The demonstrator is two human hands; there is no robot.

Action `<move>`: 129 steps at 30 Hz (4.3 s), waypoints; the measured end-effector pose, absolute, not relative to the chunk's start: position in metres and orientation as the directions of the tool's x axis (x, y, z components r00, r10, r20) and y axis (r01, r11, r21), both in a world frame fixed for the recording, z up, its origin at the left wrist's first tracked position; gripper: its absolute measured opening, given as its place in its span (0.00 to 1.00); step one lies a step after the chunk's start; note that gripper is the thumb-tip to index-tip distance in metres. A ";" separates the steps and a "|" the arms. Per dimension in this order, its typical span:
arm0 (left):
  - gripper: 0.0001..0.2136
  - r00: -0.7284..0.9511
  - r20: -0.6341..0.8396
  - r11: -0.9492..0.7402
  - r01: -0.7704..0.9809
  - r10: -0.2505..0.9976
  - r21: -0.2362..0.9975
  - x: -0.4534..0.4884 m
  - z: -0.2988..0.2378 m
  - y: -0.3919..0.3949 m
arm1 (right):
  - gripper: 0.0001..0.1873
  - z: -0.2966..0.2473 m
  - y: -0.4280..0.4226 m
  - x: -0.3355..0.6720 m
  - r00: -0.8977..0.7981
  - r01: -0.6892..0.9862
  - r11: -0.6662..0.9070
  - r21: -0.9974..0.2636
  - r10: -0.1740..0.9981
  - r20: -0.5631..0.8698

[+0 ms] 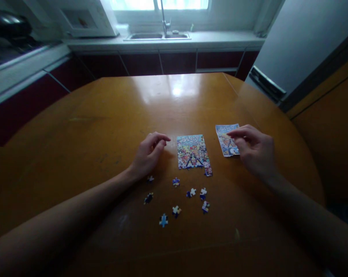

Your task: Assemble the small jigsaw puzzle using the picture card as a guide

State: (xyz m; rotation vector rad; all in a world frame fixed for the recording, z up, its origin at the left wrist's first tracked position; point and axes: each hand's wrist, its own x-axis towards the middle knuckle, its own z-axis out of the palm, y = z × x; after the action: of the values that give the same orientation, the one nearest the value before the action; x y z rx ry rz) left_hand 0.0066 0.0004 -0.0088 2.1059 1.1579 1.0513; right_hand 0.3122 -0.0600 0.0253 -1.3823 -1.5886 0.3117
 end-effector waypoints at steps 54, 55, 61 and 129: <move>0.09 0.512 0.388 -0.622 0.443 0.767 0.646 0.004 -0.007 -0.003 | 0.11 0.034 -0.086 0.298 -0.143 0.599 0.428 -0.677 0.889 0.436; 0.09 0.509 0.391 -0.623 0.442 0.767 0.645 0.004 -0.007 -0.003 | 0.10 0.035 -0.086 0.298 -0.171 0.596 0.443 -0.670 0.885 0.433; 0.09 0.504 0.406 -0.633 0.448 0.762 0.631 0.005 -0.008 -0.003 | 0.07 0.031 -0.089 0.296 -0.478 0.554 0.539 -0.634 0.830 0.288; 0.13 0.568 0.397 -0.671 0.431 0.721 0.604 0.003 -0.006 -0.003 | 0.12 0.018 -0.098 0.276 -0.805 0.401 0.748 -0.529 0.564 0.187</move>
State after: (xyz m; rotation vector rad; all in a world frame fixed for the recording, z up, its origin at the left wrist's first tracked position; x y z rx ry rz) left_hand 0.0026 -0.0027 -0.0059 2.3589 0.9274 0.8847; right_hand 0.2758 -0.0983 0.0177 -0.7456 -2.6123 0.6791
